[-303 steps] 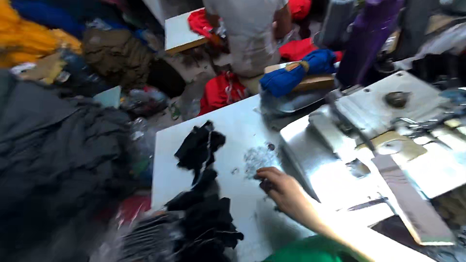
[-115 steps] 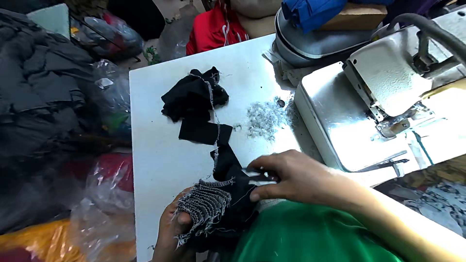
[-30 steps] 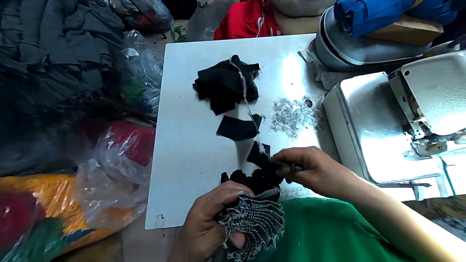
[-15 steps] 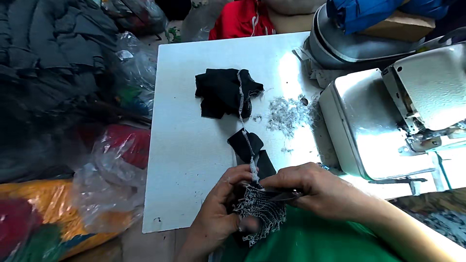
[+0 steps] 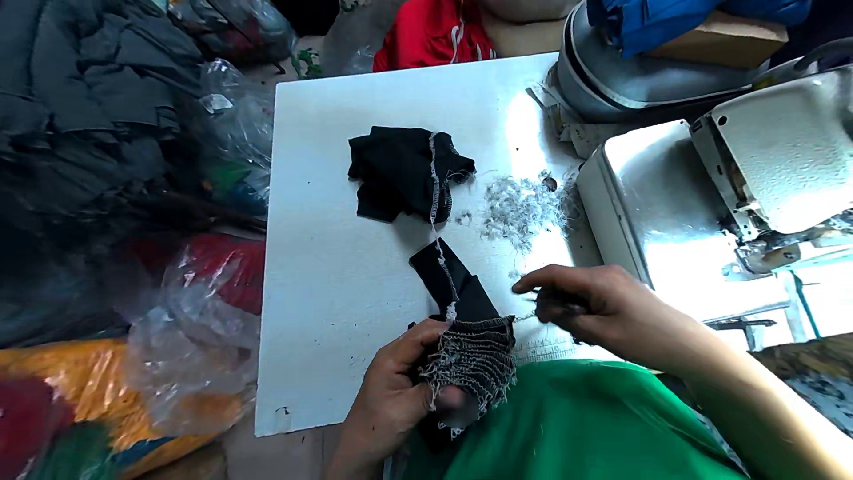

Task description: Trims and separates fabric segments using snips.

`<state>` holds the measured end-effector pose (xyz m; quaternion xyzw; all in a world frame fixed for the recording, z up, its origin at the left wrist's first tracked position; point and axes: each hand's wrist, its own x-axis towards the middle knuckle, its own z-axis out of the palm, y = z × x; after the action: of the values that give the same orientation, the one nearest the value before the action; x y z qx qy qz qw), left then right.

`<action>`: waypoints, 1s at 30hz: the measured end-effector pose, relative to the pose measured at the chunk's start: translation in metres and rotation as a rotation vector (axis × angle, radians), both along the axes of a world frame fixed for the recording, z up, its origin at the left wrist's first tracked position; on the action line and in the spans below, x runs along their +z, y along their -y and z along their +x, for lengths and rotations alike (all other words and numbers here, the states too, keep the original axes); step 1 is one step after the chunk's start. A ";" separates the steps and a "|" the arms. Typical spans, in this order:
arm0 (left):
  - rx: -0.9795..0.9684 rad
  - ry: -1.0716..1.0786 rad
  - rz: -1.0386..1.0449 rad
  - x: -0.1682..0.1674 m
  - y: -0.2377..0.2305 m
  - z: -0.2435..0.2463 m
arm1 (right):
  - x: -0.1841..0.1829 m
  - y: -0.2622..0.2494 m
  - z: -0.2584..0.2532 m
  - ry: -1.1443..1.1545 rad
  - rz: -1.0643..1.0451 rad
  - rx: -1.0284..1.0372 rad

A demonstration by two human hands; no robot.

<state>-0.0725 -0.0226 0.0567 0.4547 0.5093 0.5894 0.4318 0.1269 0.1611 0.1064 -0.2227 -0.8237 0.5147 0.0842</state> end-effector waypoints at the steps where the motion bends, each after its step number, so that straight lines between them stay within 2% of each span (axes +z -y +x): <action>1: 0.012 -0.002 -0.006 0.000 0.000 0.000 | 0.001 -0.001 0.004 0.024 0.026 -0.079; 3: 0.024 -0.005 -0.016 0.001 -0.001 0.000 | 0.004 0.000 0.012 0.056 0.050 -0.241; 5: 0.018 -0.003 -0.010 0.004 -0.003 -0.001 | 0.008 0.005 0.018 0.037 -0.073 -0.302; 8: 0.032 0.006 -0.018 0.007 -0.006 0.000 | 0.009 0.018 0.025 -0.003 -0.553 -0.108; 11: 0.058 0.012 -0.031 0.010 -0.008 0.001 | 0.004 0.027 0.023 0.010 -0.737 0.003; 17: 0.035 0.002 -0.001 0.013 -0.013 0.001 | 0.002 0.023 0.018 0.122 -0.860 -0.047; 24: -0.039 -0.006 0.023 0.009 -0.015 0.001 | -0.003 0.022 0.008 0.098 -0.920 -0.122; 30: 0.024 -0.045 -0.022 0.005 -0.009 0.000 | -0.003 0.020 0.005 -0.070 -0.750 -0.426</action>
<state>-0.0728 -0.0134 0.0616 0.4570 0.5305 0.5786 0.4182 0.1324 0.1409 0.1035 -0.3851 -0.5118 0.7569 0.1298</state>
